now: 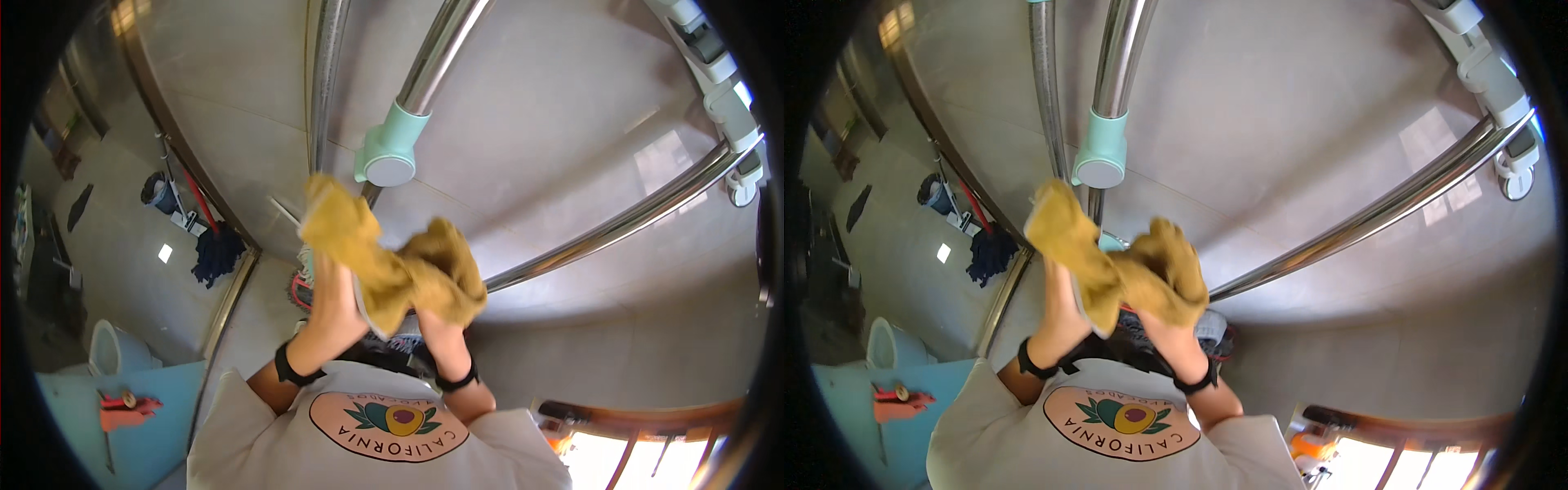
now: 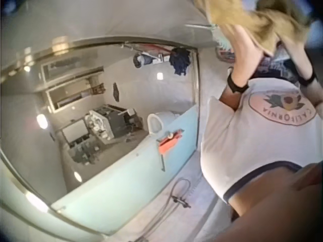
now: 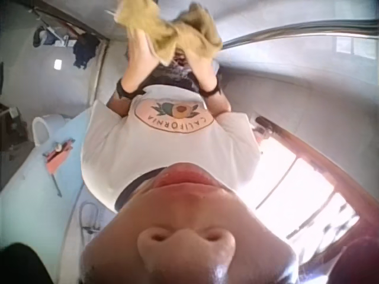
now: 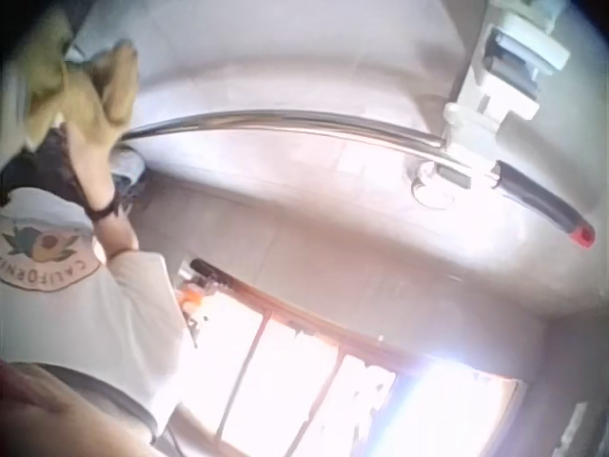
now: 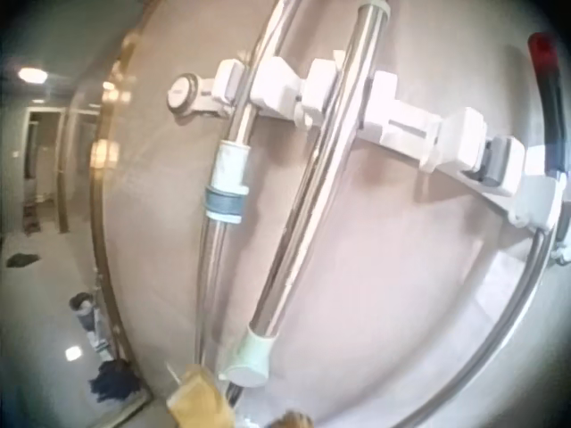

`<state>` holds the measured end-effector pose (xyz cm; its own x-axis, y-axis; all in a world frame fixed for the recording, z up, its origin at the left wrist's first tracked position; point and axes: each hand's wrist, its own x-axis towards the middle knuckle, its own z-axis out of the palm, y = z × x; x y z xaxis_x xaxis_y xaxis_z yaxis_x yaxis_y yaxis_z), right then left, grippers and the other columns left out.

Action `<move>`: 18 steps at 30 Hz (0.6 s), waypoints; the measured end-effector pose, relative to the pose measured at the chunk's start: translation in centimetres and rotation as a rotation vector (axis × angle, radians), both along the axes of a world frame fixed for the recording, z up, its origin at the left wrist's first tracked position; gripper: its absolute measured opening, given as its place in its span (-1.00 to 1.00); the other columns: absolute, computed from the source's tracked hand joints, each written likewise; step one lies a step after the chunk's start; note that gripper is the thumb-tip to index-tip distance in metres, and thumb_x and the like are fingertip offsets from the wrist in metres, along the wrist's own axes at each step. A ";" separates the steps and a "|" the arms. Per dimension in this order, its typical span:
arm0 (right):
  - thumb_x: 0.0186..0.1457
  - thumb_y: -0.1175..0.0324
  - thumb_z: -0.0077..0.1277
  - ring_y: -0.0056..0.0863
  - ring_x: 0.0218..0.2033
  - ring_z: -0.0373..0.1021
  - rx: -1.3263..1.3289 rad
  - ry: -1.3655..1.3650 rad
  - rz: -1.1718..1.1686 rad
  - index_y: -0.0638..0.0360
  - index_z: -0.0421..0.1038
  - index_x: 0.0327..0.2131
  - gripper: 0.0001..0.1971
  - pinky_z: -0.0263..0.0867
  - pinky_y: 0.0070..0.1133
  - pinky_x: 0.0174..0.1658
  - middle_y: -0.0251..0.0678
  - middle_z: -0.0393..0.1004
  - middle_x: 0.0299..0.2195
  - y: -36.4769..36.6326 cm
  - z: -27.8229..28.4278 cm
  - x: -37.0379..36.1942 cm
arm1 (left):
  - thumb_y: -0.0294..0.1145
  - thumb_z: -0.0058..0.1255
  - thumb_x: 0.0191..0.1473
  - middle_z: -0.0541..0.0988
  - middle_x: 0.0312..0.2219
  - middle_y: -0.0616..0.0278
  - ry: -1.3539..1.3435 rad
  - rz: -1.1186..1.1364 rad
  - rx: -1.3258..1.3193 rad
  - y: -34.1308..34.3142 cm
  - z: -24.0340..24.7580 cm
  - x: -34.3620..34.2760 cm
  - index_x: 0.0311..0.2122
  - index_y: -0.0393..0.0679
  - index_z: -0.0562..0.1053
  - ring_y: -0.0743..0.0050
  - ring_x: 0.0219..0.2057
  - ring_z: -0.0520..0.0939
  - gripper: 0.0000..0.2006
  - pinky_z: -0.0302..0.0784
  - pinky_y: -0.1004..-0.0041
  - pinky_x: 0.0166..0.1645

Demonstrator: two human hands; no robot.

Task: The person wipes down vertical metal poles, a section of the wall, and the frame and surface of a frosted glass door using a cloth.

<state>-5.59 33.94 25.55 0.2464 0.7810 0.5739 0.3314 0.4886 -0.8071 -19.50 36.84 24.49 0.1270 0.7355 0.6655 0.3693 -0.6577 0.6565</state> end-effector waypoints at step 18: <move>-0.02 0.51 -0.02 -0.19 -0.17 0.37 -0.208 -0.270 -0.340 0.19 0.47 -0.22 -0.77 0.24 -0.42 -0.05 -0.15 0.46 -0.20 8.0 -16.7 -8.1 | -0.57 0.04 -0.08 0.40 -0.15 0.15 -0.373 -0.842 -0.722 10.9 -22.7 -1.1 -0.06 -0.21 0.29 0.35 -0.07 0.42 -0.60 0.31 0.42 0.03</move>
<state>-13.72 41.93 8.81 0.3716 0.7872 0.4922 0.6554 0.1531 -0.7396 -20.60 47.77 1.82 0.6396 0.7347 0.2260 -0.2994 -0.0328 0.9536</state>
